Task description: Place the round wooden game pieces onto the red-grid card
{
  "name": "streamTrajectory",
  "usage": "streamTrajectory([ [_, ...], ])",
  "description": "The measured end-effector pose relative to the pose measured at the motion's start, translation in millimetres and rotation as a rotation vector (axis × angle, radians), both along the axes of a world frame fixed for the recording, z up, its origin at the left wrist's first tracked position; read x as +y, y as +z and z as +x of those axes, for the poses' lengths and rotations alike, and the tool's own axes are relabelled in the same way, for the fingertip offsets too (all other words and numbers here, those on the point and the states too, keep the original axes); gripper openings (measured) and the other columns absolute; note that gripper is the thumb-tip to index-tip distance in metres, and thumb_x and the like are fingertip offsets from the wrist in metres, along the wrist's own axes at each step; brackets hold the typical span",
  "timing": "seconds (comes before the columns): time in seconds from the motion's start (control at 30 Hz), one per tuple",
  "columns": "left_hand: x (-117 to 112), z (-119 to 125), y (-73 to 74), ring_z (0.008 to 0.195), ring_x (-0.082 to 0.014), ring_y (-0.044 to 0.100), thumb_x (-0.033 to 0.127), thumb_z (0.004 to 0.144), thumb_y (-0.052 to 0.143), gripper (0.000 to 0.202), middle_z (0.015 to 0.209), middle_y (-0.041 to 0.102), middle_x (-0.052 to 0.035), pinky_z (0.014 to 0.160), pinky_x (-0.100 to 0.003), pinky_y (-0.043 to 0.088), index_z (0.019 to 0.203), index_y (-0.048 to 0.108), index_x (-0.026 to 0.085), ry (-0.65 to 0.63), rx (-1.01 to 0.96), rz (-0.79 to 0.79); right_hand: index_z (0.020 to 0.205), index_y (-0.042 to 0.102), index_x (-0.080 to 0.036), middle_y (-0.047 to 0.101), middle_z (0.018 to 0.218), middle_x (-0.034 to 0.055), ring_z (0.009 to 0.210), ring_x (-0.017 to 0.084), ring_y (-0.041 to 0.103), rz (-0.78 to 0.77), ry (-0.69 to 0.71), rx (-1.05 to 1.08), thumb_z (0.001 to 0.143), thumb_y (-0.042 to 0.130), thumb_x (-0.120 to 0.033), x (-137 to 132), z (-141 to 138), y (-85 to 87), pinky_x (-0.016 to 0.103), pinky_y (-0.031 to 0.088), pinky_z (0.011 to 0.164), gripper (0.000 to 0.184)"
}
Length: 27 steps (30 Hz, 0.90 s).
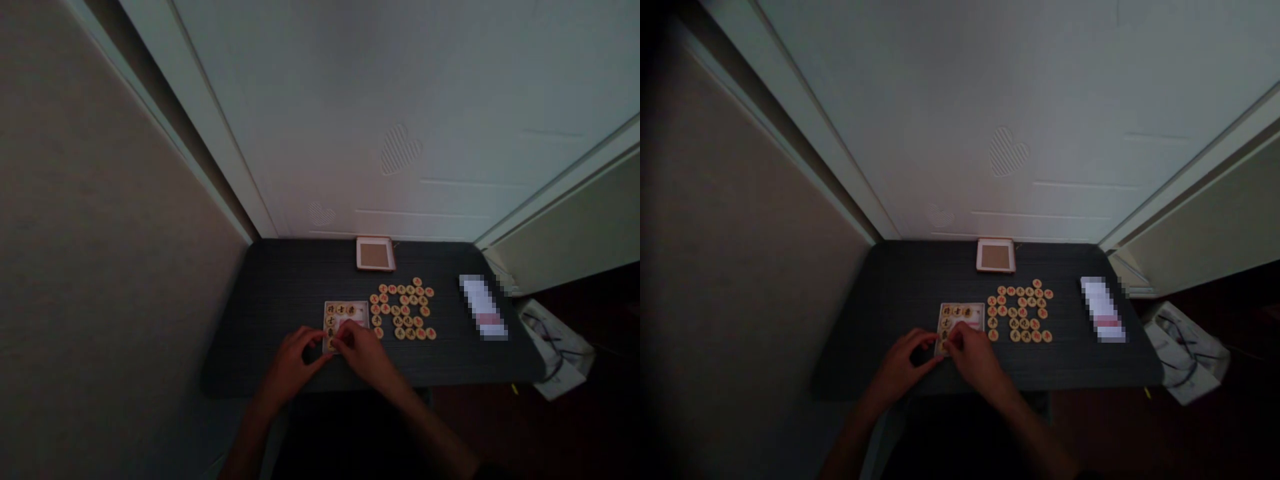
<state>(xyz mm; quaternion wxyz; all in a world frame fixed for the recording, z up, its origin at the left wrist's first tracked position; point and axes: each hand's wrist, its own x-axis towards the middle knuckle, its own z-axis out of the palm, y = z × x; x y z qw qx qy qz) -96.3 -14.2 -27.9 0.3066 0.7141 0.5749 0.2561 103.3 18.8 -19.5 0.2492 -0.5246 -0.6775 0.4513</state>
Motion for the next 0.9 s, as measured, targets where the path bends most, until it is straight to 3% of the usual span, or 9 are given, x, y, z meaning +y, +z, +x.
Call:
streamTrajectory([
  [0.9,1.7,0.1,0.5,0.091,-0.0206,0.064,0.036,0.086,0.072,0.027,0.097,0.069,0.0007,0.086,-0.036,0.046,0.112,0.066,0.028,-0.009,0.032,-0.007,0.087,0.074,-0.020,0.078,0.081,0.0035,0.075,0.017,0.072,-0.009,0.037,-0.175,0.088,0.066,-0.015,2.1,-8.3,-0.6,0.022,0.050,0.069,0.009],
])
